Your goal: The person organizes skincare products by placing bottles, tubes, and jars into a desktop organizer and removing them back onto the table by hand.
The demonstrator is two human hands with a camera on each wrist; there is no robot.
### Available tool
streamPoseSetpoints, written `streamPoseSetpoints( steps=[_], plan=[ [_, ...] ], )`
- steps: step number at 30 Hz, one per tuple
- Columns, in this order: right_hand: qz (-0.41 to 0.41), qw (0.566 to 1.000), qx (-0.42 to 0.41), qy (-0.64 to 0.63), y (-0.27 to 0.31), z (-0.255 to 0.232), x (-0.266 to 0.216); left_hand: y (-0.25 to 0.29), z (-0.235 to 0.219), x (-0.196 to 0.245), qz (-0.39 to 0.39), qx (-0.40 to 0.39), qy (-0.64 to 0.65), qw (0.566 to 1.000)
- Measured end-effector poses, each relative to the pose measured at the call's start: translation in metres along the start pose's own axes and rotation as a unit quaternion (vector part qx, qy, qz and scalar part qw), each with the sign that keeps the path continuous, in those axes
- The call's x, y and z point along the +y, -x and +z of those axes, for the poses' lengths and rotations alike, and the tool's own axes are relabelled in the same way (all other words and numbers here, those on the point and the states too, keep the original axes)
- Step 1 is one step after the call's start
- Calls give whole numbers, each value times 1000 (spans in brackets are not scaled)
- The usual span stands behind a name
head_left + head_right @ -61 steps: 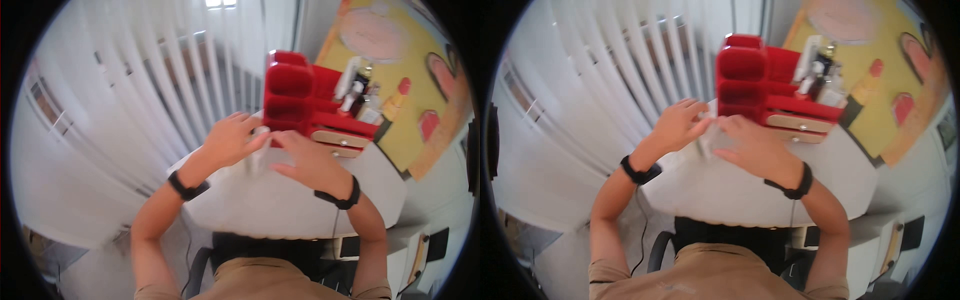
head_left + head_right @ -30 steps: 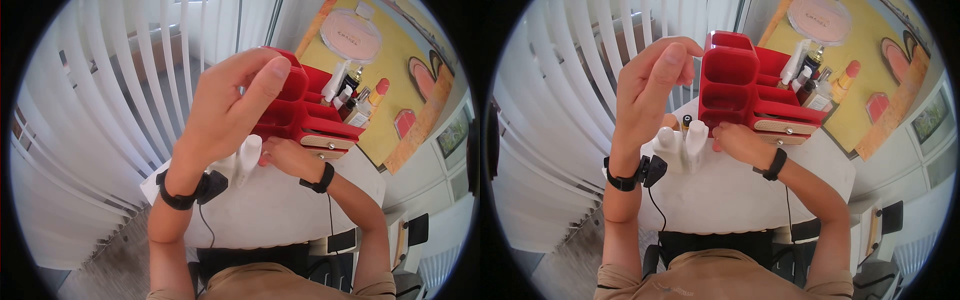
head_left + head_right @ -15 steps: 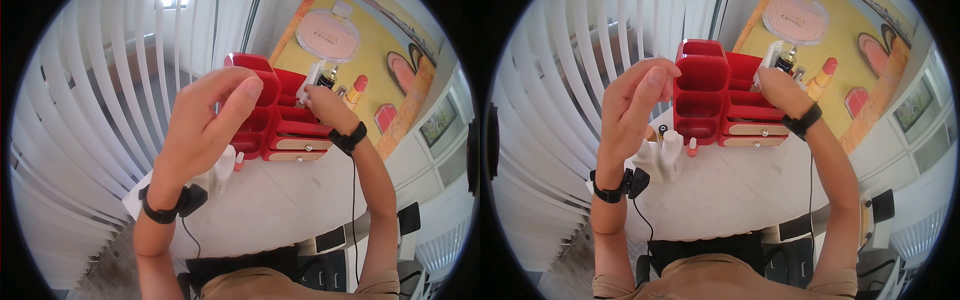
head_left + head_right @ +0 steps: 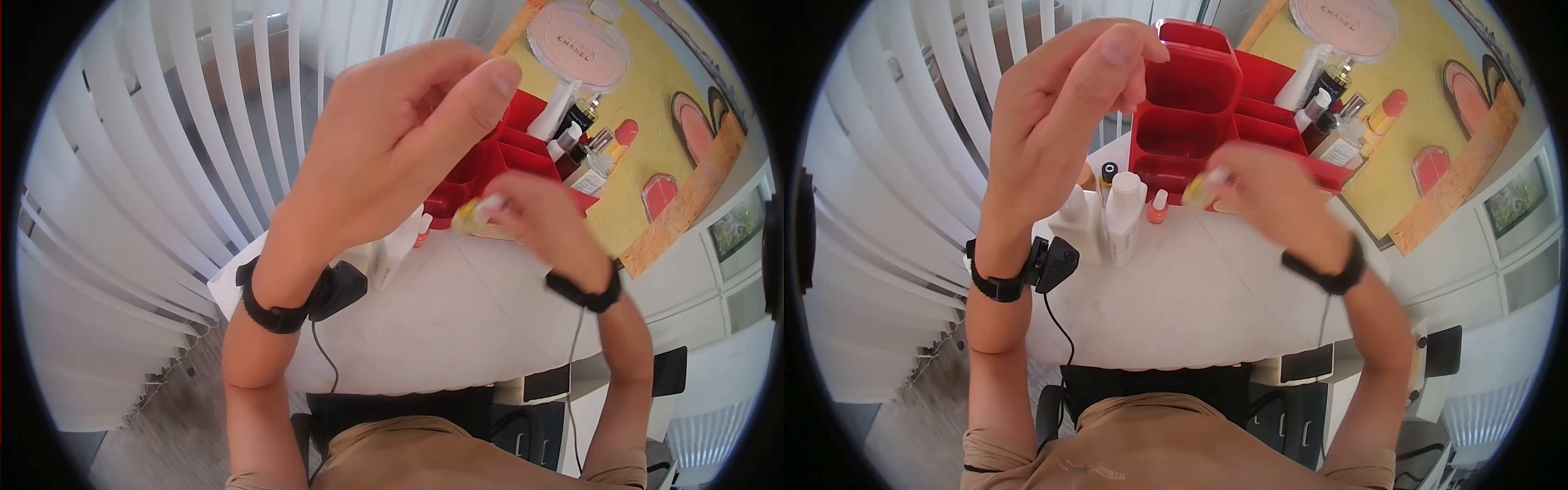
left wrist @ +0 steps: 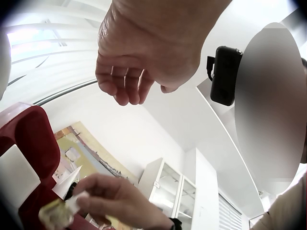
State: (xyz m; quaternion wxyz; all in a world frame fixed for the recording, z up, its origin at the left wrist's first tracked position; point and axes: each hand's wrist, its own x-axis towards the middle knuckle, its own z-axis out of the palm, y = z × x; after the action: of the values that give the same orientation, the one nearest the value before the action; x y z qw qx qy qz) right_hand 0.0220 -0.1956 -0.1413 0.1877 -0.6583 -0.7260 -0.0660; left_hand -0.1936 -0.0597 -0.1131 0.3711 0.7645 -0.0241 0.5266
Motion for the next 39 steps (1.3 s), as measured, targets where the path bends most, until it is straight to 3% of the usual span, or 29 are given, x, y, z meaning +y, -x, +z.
streamPoseSetpoints(
  steps=[3, 7, 9, 12, 15, 16, 19, 22, 25, 27, 29, 31, 33, 34, 36, 37, 39],
  plan=[
    [-30, 995, -97, -10, 22, 70, -7, 1, 0, -1, -2, -15, 9, 1000],
    [-14, 997, -64, -34, 19, 100, -20, 2, 1, 6, -12, -9, -5, 1000],
    [-33, 994, -95, -47, 17, 80, -20, -1, 6, 8, -5, 4, 7, 1000],
    [27, 997, -54, -47, -2, 19, -8, -1, 4, 0, 5, 1, -2, 1000],
    [61, 990, 95, 84, -41, -52, 35, -1, 6, 0, -7, -5, 8, 1000],
    [173, 975, 100, 98, -56, -73, 45, -1, 6, 0, -6, -7, 7, 1000],
    [149, 962, 96, 206, -84, -104, 110, 0, 6, 3, -20, -16, 7, 1000],
    [96, 952, 74, 280, -98, -96, 151, 0, 3, 8, -27, 1, 0, 1000],
    [106, 970, 42, 215, -105, -97, 147, -1, 0, 8, -23, 7, -14, 1000],
    [123, 974, 94, 163, -100, -105, 122, -1, 0, 6, 0, 13, -1, 1000],
    [73, 968, 147, 192, -94, -119, 97, -3, -1, 5, -1, 16, -14, 1000],
    [51, 979, 160, 118, -78, -132, 62, -1, 0, 2, -19, 11, -17, 1000],
    [136, 978, 150, 41, -52, -137, 11, -2, 0, 6, -10, 13, -7, 1000],
    [133, 979, 150, 45, -39, -128, 0, -4, 0, 20, -22, 17, -4, 1000],
    [143, 982, 116, 51, -16, -113, -16, -10, -1, 50, -267, 2, 182, 946],
    [146, 985, 89, -11, -4, -94, -17, -7, -2, 39, -267, 6, 182, 946],
    [95, 994, 43, -38, 11, -58, -15, -2, -3, 9, -105, -32, 90, 990]
  ],
)
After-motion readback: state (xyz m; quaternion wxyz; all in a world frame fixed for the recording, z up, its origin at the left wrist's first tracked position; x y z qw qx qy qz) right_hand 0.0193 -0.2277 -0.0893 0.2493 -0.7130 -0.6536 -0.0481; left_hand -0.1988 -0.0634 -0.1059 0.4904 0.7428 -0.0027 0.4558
